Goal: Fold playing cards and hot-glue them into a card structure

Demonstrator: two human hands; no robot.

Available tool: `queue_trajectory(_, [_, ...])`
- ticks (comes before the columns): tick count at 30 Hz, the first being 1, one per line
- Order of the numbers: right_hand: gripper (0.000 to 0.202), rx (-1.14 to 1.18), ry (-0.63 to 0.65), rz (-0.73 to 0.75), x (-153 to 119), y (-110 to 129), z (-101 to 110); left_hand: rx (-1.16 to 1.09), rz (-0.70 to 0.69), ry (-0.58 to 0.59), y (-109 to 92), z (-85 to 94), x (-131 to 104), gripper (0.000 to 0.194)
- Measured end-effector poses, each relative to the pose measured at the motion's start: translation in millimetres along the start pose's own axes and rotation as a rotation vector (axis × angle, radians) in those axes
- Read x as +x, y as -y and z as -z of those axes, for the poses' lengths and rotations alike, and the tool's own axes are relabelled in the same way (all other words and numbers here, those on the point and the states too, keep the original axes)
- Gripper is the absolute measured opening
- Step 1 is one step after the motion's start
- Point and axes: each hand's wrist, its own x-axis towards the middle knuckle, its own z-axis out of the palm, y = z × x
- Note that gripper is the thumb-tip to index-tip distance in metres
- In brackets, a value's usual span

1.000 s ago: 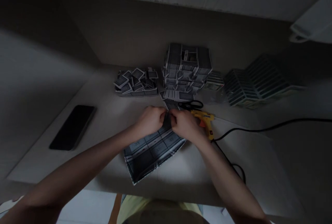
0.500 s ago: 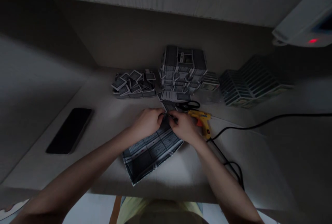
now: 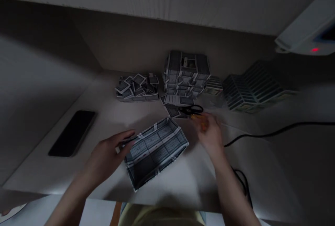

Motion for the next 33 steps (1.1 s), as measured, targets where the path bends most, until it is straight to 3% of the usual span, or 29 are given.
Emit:
queue_trajectory(2, [0.05, -0.193, -0.082, -0.047, -4, -16, -3, -0.017, 0.032, -0.062, 4, -5.7, -4, 0.036])
queue_trajectory(5, [0.058, -0.324, -0.079, -0.151, -11, -32, -10, -0.038, 0.017, -0.128, 6, -11.5, 0, 0.033])
queue_trajectory(9, [0.055, -0.279, -0.029, -0.194, -15, -41, -17, -0.098, -0.025, -0.165, 7, -16.5, 26, 0.028])
queue_trajectory(14, [0.048, -0.226, 0.034, -0.254, -14, -47, -18, -0.383, -0.053, -0.227, 0, -29.4, 64, 0.027])
queue_trajectory(16, [0.047, -0.196, 0.031, -0.273, -15, -47, -17, -0.398, -0.033, -0.253, -5, -34.1, 71, 0.026])
queue_trajectory(21, [0.043, -0.061, -0.076, -0.286, -16, -46, -13, -0.294, -0.001, -0.357, -8, -38.2, 69, 0.021])
queue_trajectory(27, [0.047, 0.254, -0.257, -0.218, -9, -42, -12, -0.246, -0.126, -0.366, -4, -32.7, 68, 0.021])
queue_trajectory(33, [0.051, 0.532, -0.228, -0.139, -4, -24, -4, -0.274, -0.228, -0.28, -15, -30.6, 84, 0.023])
